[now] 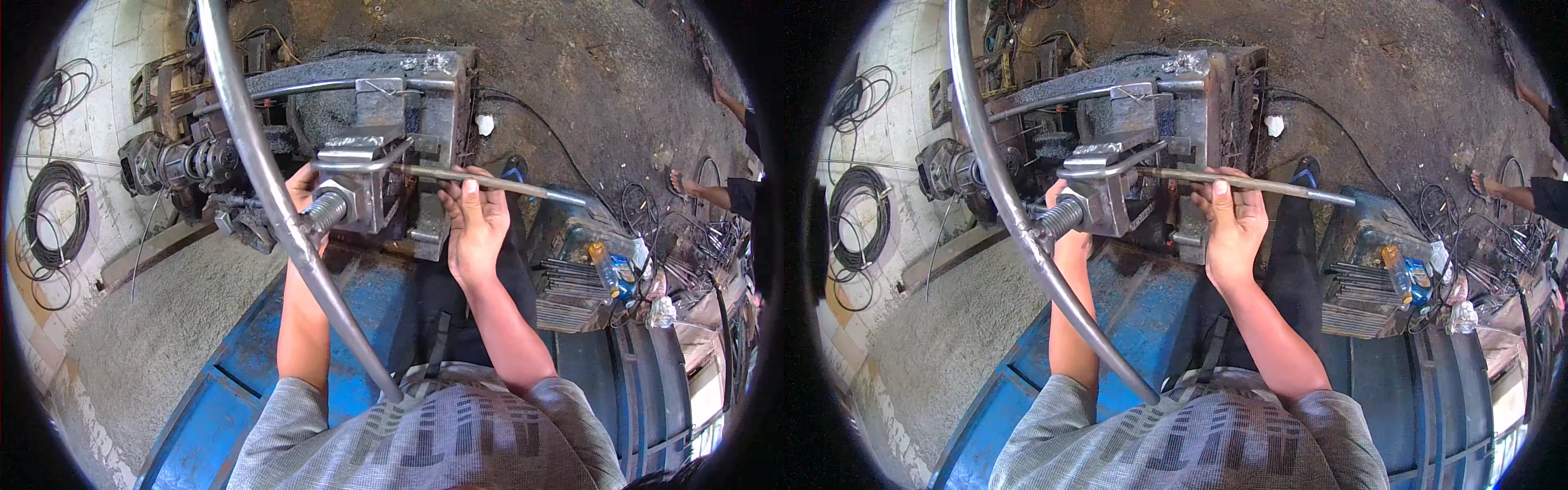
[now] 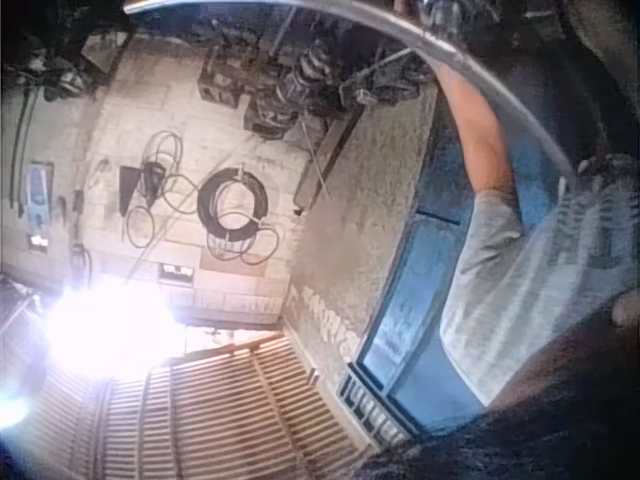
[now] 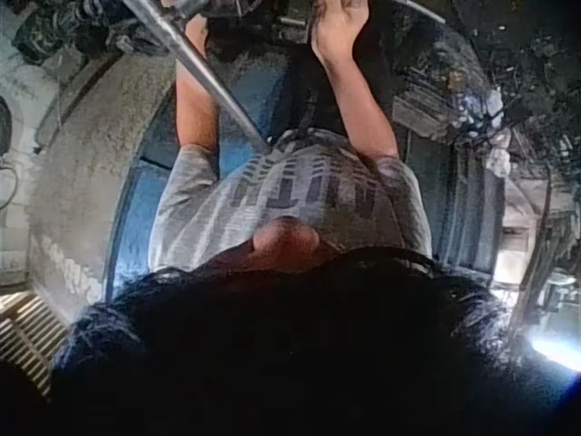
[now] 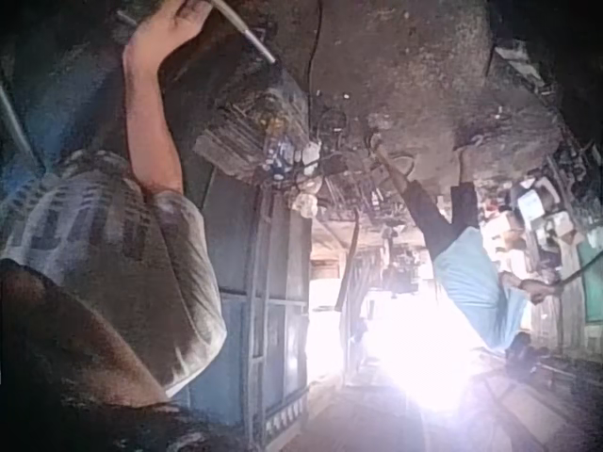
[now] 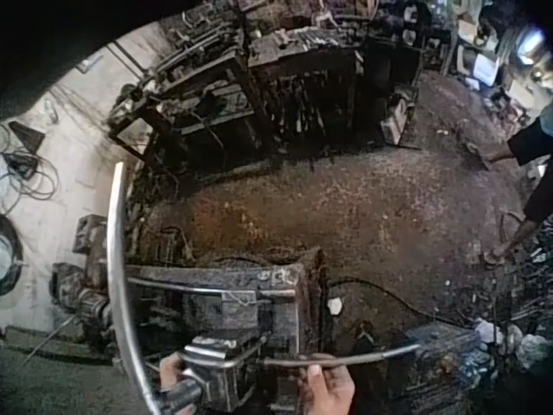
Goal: Operating a manual lathe to machine a metal rod and cleaning the gear box area.
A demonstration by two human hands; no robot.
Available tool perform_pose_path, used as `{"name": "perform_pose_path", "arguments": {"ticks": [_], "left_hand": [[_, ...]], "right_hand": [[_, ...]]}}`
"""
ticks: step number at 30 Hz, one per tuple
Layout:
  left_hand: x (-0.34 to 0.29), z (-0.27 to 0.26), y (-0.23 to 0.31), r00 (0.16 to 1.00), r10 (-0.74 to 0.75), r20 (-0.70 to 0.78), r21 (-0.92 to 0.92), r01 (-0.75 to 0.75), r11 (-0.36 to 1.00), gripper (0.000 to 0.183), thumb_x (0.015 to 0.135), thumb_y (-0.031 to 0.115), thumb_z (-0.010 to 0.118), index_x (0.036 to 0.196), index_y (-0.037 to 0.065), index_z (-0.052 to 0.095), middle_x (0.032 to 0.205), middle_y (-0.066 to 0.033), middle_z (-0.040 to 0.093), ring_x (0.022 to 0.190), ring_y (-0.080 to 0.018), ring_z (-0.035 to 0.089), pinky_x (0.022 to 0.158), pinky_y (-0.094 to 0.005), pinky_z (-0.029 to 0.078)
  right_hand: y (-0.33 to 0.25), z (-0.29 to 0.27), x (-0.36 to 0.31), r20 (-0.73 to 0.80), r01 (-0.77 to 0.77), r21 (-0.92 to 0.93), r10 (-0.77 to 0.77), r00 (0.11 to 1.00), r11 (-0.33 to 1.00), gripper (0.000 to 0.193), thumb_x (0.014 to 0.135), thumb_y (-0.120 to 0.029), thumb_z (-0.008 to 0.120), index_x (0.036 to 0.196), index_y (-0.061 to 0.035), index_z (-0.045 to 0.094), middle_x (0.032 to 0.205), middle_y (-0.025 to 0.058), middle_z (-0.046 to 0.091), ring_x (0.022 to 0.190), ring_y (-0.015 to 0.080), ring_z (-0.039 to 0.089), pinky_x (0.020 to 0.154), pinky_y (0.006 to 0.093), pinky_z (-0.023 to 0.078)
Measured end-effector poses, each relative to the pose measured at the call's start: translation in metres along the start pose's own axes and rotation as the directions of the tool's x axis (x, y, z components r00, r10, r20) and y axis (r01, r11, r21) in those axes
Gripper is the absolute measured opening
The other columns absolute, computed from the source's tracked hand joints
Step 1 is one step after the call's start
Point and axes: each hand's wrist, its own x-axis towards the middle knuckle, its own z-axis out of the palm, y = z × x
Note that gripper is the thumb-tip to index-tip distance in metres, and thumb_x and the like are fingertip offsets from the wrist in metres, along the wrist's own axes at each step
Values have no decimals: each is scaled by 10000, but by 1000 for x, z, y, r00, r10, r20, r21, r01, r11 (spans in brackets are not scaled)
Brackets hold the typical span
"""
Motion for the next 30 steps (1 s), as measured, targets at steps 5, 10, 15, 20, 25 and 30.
{"name": "perform_pose_path", "arguments": {"ticks": [5, 10, 15, 20, 25, 30], "left_hand": [[27, -17, -36, 997, -80, 0, -359, 75, 931, 220, 980, 154, 508, 1096, 18, 636, 1006, -82, 689, 875, -175, 675, 785, -320, 570], [31, -12, -33, 996, 17, -85, -478, -56, 876, 224, 965, 184, 605, 1037, -24, 649, 842, -76, 689, 707, -127, 658, 606, -233, 529], [53, -48, -58, 994, 40, -102, -594, -93, 799, 225, 972, 170, 591, 1072, -26, 636, 867, -92, 677, 737, -149, 661, 684, -250, 554], [56, -58, -71, 991, 84, -105, -659, -133, 740, 236, 982, 183, 572, 1059, -29, 642, 881, -97, 678, 769, -162, 658, 720, -279, 551], [58, -44, -56, 994, 95, -58, -745, -106, 658, 223, 977, 182, 580, 1065, -16, 636, 909, -95, 685, 794, -162, 670, 737, -285, 569], [67, -48, -66, 991, 105, -81, -727, -131, 674, 211, 979, 170, 572, 1056, -15, 638, 933, -99, 689, 800, -169, 679, 718, -292, 586]], "right_hand": [[4, 19, -4, 39, -123, -102, 127, 991, 987, 325, 969, -189, 600, 1206, 14, 509, 1081, 105, 653, 742, 134, 624, 655, 265, 522], [8, 31, -20, 82, -168, -175, 184, 979, 970, 495, 957, -143, 603, 1375, 32, 403, 1253, 148, 580, 806, 121, 602, 704, 271, 513], [-40, 31, -56, 107, 169, -362, -139, 984, 917, 378, 897, -40, 624, 1252, 17, 508, 1196, 165, 608, 829, 142, 602, 642, 274, 548], [-107, 130, -9, 873, 950, -312, -397, 284, -6, 499, 780, 99, 645, 1255, -42, 582, 1288, 147, 581, 1147, 269, 571, 1009, 363, 442], [-130, 238, 25, 924, 804, 222, 383, 7, -551, 213, 753, -103, 665, 938, -155, 572, 1466, 129, 405, 1387, 372, 308, 1114, 523, 233], [-134, 230, 41, 925, 777, 321, 356, -133, -542, 188, 798, -187, 699, 938, -94, 615, 1095, 77, 604, 1225, 293, 508, 1082, 430, 363]]}}
